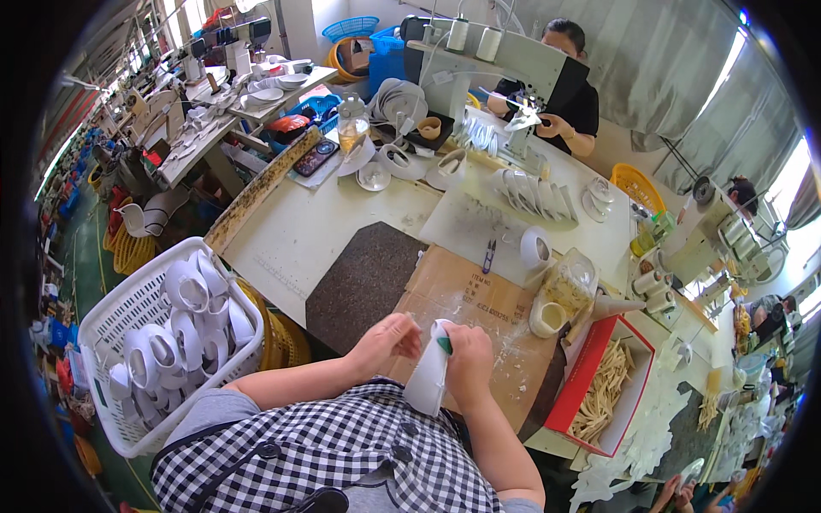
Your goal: Applying glue to shoe upper components using a brush in a manufacturing setting.
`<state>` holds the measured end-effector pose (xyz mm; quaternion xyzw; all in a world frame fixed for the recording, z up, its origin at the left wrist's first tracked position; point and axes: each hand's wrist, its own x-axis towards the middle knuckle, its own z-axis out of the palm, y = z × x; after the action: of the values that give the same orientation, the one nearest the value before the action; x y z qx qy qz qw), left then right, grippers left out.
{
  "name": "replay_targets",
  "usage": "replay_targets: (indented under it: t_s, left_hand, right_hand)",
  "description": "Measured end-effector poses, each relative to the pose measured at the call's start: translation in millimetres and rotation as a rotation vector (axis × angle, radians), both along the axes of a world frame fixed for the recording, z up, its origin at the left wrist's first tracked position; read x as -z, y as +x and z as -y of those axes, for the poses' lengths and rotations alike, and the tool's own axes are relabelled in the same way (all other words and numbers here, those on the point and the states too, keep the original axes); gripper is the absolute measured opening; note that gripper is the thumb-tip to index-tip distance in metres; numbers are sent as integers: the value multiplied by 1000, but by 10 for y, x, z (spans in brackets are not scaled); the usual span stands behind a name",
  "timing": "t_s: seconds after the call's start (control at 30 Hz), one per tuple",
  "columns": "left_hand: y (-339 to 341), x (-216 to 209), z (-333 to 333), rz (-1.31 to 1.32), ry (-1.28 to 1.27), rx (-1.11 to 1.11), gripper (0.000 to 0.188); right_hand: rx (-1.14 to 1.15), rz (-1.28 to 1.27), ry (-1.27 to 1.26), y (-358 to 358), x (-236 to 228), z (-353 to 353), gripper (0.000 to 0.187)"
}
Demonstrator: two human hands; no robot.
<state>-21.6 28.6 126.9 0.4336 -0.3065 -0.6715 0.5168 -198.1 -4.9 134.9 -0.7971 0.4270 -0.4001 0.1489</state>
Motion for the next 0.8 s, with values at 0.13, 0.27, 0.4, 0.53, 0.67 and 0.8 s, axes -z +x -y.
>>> replay_targets:
  t_s: [0.13,0.27,0.4,0.53,0.67,0.8]
  left_hand:
    - [-343,-6,-46,267,67,185,31]
    - [-343,159,-41,191,170,-14,25]
    - [-177,407,-59,459,-114,-109,23]
    - [28,548,186,1072,-209,-100,21]
    - [196,903,352,569,260,-37,22]
    - [347,731,338,173,513,28,30]
  right_hand:
    - [-23,-248,-50,-56,210,10,24]
    - [-41,-190,169,-269,303,6,32]
    - [-14,90,523,-766,591,52,39]
    - [116,685,756,-1180,903,153,36]
    - [353,501,541,-1493,756,370,39]
    - [485,701,552,-1720,366,566,40]
